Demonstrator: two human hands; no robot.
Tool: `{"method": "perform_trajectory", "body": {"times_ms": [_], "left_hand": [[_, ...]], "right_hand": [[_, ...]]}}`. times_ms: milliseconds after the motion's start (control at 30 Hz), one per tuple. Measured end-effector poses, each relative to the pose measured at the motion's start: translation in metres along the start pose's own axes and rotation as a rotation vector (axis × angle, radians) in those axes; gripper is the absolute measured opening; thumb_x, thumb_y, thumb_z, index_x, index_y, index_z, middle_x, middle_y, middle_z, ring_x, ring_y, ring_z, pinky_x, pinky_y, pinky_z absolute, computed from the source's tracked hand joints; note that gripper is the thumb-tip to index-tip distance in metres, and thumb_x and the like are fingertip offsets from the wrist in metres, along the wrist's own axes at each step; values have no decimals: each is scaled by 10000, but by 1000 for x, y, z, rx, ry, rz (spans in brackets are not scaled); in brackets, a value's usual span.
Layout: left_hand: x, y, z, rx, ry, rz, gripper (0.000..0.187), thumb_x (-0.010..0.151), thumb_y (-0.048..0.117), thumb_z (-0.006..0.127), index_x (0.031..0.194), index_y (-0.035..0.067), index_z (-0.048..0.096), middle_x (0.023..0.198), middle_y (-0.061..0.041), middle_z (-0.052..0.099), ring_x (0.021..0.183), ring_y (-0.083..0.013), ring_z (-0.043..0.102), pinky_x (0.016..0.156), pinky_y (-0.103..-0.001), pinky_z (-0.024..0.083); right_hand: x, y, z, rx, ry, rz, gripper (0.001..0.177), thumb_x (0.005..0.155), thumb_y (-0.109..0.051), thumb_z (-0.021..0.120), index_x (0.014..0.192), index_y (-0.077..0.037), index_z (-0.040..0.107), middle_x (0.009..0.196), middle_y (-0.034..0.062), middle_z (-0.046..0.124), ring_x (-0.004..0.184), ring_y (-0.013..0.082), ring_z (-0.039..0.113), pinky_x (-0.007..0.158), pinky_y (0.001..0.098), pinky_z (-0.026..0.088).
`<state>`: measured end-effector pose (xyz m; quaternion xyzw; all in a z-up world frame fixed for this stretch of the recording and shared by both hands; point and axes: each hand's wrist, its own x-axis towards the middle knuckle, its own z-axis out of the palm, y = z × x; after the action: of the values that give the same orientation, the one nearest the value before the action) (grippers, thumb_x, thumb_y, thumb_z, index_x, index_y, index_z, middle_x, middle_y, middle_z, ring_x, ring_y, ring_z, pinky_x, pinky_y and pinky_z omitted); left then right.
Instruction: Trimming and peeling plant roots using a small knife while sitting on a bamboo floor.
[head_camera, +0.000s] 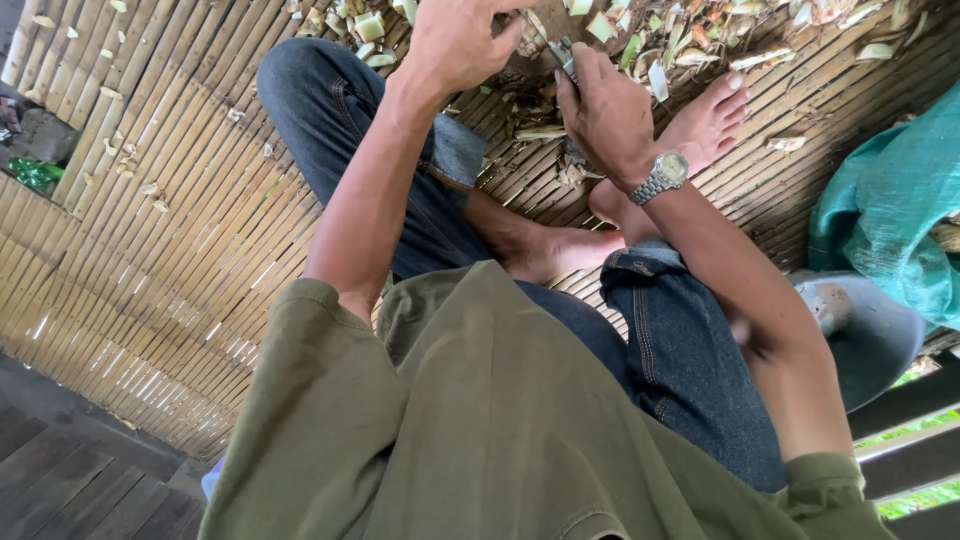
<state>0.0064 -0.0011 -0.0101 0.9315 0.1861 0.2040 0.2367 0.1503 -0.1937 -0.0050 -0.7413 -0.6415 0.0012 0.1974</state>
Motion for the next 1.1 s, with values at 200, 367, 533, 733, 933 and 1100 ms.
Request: {"method": "perform_trajectory", "body": {"times_ms": [200, 367, 533, 733, 933, 1100], "left_hand": [[-2, -1, 4, 26, -7, -17, 216, 906, 277, 733, 1090, 233, 837, 703, -5, 729, 406, -179, 472, 400, -329, 422], [0, -2, 2, 33, 8, -5, 208, 907, 284, 746, 1088, 244, 839, 661, -22, 686, 414, -202, 453, 422, -346, 420], [-3, -4, 7, 62, -14, -58, 181, 912, 311, 717, 1012, 207, 827, 667, -21, 718, 400, -208, 513, 381, -341, 438], [0, 2, 0, 19, 25, -23, 224, 869, 265, 752, 1070, 243, 848, 683, -24, 721, 411, -218, 493, 402, -343, 436], [-5, -5, 7, 40, -9, -36, 201, 889, 302, 733, 1036, 206, 831, 677, -43, 721, 415, -229, 515, 402, -358, 441], [6, 3, -6, 4, 10, -22, 243, 881, 259, 740, 1098, 257, 850, 641, -11, 703, 384, -187, 427, 369, -328, 383]], "right_hand": [[-1, 0, 1, -29, -19, -9, 266, 1075, -157, 667, 1265, 8, 581, 921, 73, 677, 526, 149, 524, 429, 266, 431], [-2, 7, 2, 34, -2, -34, 179, 1087, -139, 653, 1206, -33, 571, 827, 31, 585, 521, 137, 459, 429, 263, 405], [1, 8, 6, 31, -17, -33, 164, 1084, -132, 652, 1182, -18, 588, 808, 36, 600, 489, 128, 454, 399, 256, 402], [2, 7, -2, 54, -24, -30, 188, 1067, -124, 661, 1202, -9, 596, 820, 46, 637, 473, 143, 487, 394, 270, 412], [4, 1, -5, 26, -8, -16, 188, 1058, -134, 664, 1188, -20, 591, 874, 57, 665, 485, 165, 510, 406, 285, 424], [0, 15, 9, 32, 3, -48, 109, 1106, -150, 627, 1120, -47, 593, 767, 7, 585, 461, 104, 399, 365, 238, 352]]}}
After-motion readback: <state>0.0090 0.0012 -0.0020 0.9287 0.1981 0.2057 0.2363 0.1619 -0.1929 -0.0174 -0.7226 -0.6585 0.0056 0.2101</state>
